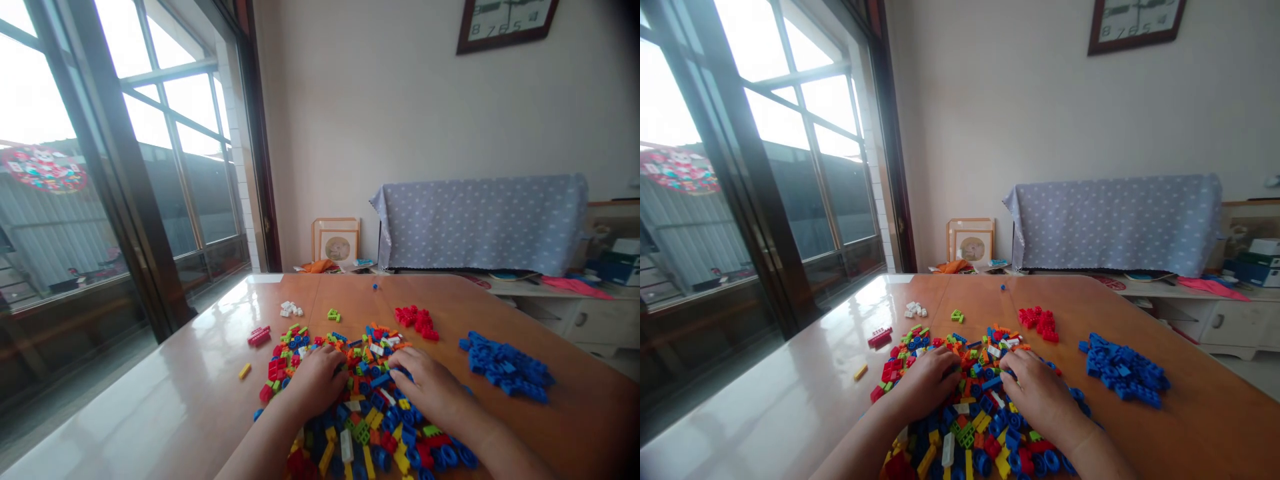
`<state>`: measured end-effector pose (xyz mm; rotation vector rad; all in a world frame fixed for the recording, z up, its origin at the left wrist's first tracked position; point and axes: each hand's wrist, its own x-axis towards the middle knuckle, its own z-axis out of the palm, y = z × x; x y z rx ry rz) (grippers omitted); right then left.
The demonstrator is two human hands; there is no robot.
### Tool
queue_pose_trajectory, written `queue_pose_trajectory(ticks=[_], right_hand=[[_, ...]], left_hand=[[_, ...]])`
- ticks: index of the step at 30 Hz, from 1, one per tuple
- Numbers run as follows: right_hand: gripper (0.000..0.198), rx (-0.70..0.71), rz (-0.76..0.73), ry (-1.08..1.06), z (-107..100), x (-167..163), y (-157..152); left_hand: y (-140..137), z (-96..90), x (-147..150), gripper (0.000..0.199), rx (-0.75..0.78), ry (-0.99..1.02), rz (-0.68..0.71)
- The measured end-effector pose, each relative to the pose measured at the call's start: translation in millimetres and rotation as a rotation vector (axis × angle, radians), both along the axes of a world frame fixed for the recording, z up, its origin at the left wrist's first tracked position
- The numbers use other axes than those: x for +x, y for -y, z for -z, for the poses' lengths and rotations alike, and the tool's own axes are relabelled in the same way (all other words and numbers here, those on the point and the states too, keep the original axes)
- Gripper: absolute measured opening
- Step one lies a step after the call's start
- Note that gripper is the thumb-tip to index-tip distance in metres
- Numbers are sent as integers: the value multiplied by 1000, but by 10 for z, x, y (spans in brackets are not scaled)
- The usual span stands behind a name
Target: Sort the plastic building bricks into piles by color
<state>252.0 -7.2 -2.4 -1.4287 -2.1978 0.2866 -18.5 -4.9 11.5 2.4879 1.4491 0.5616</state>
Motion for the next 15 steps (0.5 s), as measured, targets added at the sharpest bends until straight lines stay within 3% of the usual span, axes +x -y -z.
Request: queue_pose_trajectory(ticks=[8, 15], right_hand=[[18, -82, -9, 44, -13, -31, 39], [21, -107, -15, 68, -42, -35, 69]], left_hand=[[-46, -67, -128, 29, 42, 154, -83], [-314, 68, -493, 29, 101, 322, -439]])
